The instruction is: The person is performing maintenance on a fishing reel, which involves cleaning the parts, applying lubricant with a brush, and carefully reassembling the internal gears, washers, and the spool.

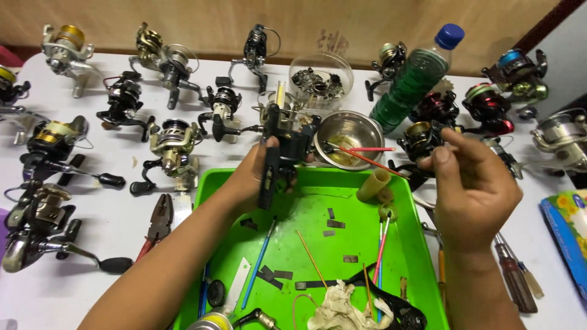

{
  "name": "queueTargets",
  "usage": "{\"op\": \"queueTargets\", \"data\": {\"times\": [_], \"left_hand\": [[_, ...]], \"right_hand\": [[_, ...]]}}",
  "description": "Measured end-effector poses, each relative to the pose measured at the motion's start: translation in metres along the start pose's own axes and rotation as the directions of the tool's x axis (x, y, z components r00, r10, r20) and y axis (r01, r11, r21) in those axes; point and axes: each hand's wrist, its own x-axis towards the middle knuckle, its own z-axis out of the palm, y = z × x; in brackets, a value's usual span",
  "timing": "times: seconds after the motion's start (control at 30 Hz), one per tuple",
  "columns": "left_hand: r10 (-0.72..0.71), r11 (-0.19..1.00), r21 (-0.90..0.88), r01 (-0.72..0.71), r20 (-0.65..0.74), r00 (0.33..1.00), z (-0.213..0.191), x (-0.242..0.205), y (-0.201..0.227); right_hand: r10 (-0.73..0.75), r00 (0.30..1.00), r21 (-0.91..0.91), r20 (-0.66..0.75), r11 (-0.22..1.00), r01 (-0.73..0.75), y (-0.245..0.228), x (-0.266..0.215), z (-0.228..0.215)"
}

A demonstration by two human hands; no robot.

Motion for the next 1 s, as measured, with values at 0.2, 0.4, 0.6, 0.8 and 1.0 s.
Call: {"op": "queueTargets", "data": {"times": [0.2,0.4,0.6,0.8,1.0], "left_hand": [[0.055,0.989,-0.137,-0.050,0.036,0.998,-0.007,0.006,-0.008],[0.101,0.963,-0.243,-0.116,-0.071,0.992,0.008,0.002,-0.004],[-0.015,0.981,-0.192,-0.004,-0.094,0.995,0.013,-0.001,0.006],[-0.031,0.990,-0.140,0.014,-0.122,0.992,0.016,-0.005,0.009],[-0.013,0.988,-0.157,-0.001,-0.091,0.996,0.014,-0.006,0.007]], "right_hand": [[-0.068,0.944,-0.422,0.324,0.882,0.208,-0.010,0.047,-0.015],[0.043,0.717,-0.496,0.695,0.751,0.436,0.023,0.086,0.032],[0.513,0.457,-0.682,0.727,0.460,0.569,0.042,0.091,0.074],[0.467,0.497,-0.673,0.732,0.378,0.636,0.084,0.079,0.089],[0.481,0.492,-0.673,0.726,0.344,0.655,0.056,0.100,0.079]]}}
